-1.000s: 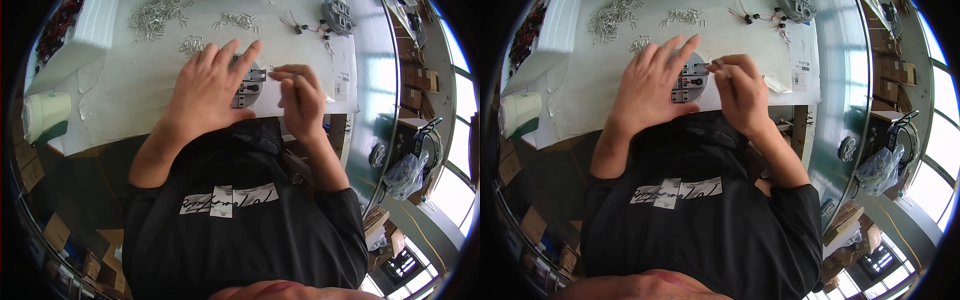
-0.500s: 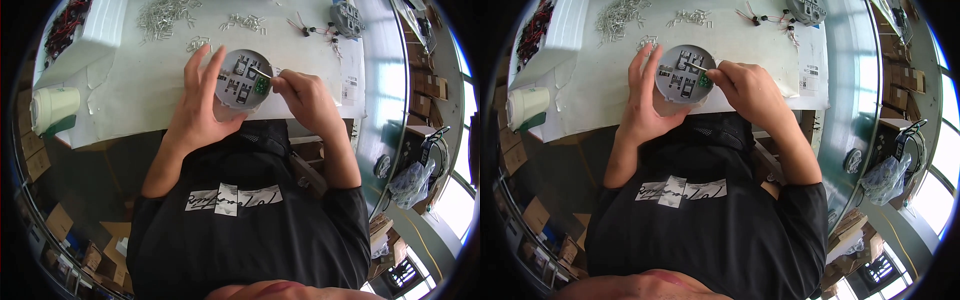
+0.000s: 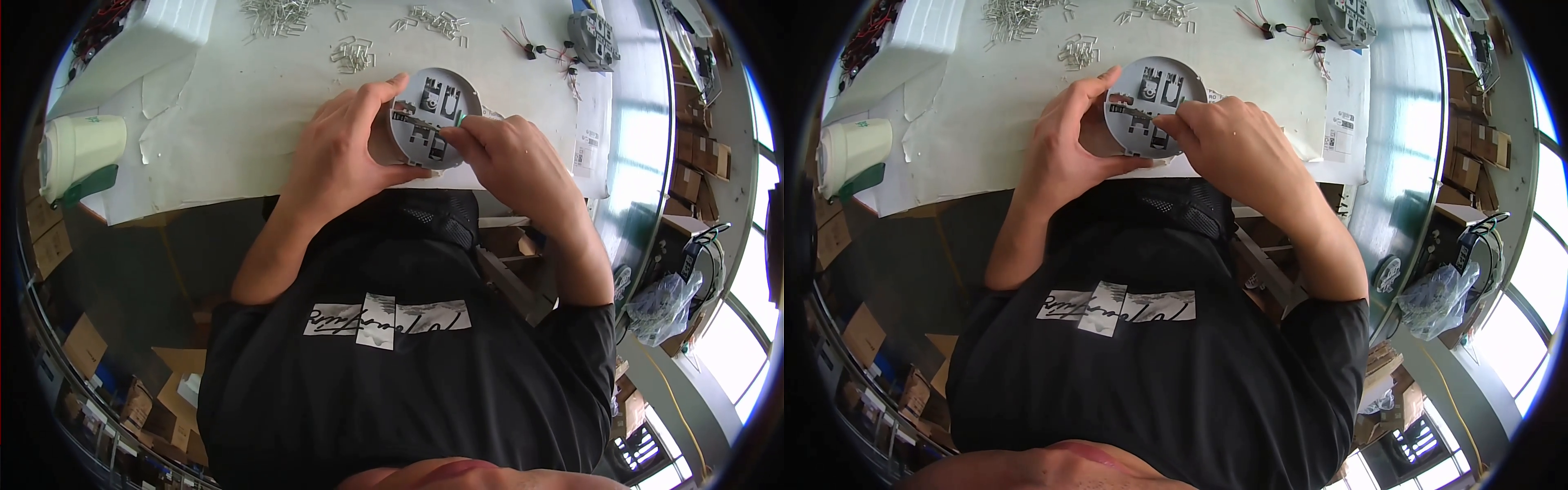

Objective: Manually assemble small mechanical pins into a circular jig using a precision hand tool.

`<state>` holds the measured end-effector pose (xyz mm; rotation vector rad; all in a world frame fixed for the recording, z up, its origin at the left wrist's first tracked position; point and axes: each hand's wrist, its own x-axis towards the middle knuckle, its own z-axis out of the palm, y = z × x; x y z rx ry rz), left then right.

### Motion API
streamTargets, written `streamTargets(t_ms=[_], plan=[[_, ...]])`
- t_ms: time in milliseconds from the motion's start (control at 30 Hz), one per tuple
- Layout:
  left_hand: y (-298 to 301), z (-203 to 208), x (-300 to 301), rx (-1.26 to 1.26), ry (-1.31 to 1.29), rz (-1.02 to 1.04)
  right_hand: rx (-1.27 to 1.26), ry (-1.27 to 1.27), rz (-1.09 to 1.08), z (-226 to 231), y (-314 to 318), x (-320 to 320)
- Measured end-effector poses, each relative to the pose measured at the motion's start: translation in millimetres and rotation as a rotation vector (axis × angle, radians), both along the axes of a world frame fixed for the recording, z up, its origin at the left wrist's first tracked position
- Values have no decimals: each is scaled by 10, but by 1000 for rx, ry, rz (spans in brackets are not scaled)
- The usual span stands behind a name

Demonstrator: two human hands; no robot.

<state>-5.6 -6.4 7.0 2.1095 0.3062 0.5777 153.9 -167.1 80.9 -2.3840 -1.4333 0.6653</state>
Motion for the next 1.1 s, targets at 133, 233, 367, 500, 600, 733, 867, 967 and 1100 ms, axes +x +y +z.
streamTargets(t_ms=[133, 233, 367, 500, 600, 733, 867, 967, 1100], plan=[[7, 1, -2, 17, -4, -2, 37, 4, 18, -53, 2, 23], [11, 17, -3, 16, 26, -9, 98, 5, 38, -101, 0, 42], [12, 12, -8, 23, 29, -16, 70, 60, 44, -81, 24, 47], [8, -2, -2, 39, 13, -20, 0, 45, 59, -43, 65, 47], [19, 1, 3, 165, -33, -26, -17, 8, 64, 3, 128, -50], [10, -24, -6, 38, 18, -30, -75, -53, 134, 87, 201, -40], [5, 5, -22, 4, 66, -33, -126, -107, 151, 291, 265, -66], [17, -7, -8, 25, 45, -33, -137, -126, 146, 304, 292, -70], [30, -19, -7, 82, -7, -31, -139, -139, 146, 269, 286, -66]])
